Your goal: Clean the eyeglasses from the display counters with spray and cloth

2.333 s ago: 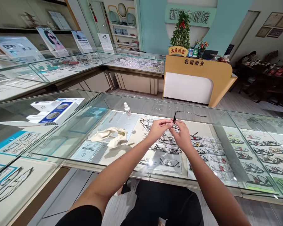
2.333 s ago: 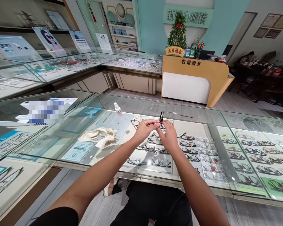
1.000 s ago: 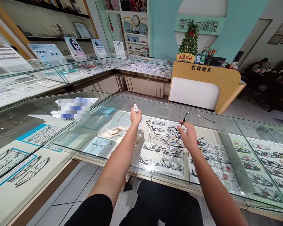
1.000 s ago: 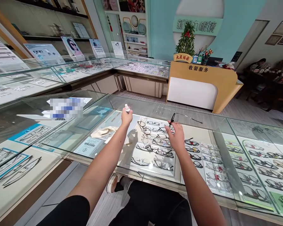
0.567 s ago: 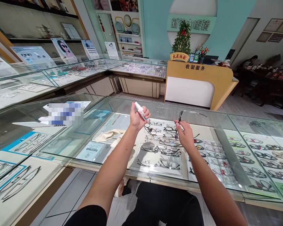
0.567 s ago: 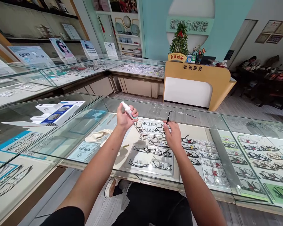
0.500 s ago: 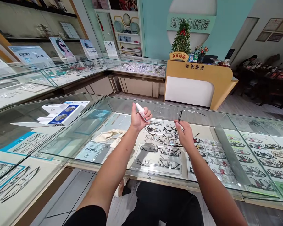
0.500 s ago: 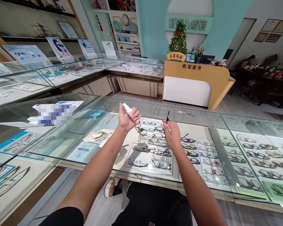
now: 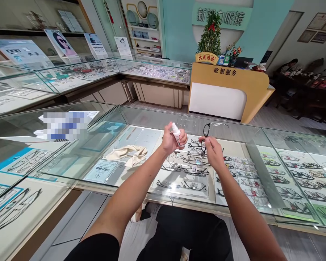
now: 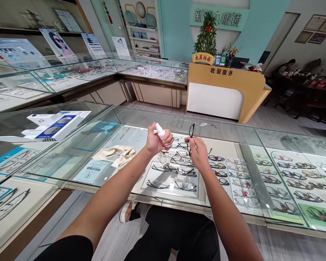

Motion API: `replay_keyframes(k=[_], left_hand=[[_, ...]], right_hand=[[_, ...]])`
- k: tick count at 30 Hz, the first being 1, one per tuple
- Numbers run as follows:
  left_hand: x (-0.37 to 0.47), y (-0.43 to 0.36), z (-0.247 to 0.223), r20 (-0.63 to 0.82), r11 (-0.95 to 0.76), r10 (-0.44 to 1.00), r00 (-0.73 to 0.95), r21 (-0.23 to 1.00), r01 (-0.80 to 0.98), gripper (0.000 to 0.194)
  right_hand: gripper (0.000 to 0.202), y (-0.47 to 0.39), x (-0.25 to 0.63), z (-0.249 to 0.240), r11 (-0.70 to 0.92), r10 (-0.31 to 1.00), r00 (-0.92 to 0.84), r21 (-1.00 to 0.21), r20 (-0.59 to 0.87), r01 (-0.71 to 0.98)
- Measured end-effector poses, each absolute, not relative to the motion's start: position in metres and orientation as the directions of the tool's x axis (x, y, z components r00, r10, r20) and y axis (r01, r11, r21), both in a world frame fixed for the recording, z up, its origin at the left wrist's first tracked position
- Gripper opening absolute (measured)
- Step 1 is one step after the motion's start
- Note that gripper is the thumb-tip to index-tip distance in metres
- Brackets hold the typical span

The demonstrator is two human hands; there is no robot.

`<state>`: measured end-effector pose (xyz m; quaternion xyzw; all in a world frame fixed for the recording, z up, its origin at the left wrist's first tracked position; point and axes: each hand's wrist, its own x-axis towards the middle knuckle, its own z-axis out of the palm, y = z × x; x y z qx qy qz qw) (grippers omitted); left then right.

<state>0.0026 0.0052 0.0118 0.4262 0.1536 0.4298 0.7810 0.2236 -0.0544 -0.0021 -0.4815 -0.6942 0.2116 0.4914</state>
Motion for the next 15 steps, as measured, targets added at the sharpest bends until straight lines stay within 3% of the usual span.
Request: replay_keyframes(k=[10,15], left_hand=[[0.0015,0.0013,0.0073,0.109,0.41,0.643,0.758,0.787,-0.461,0.078],[0.0103,0.0019,0.0088,0.196,0.146,0.796,0.573,0.856,-0.497,0.067]], right_hand=[[0.048,-0.0575,0.2232,0.0004,0.477,0.874,-0.099,-0.799,0.476,0.366],[0.05,-0.0599,0.2221,0.0056,0.437,0.899,-0.123,-0.842,0.421,0.316]])
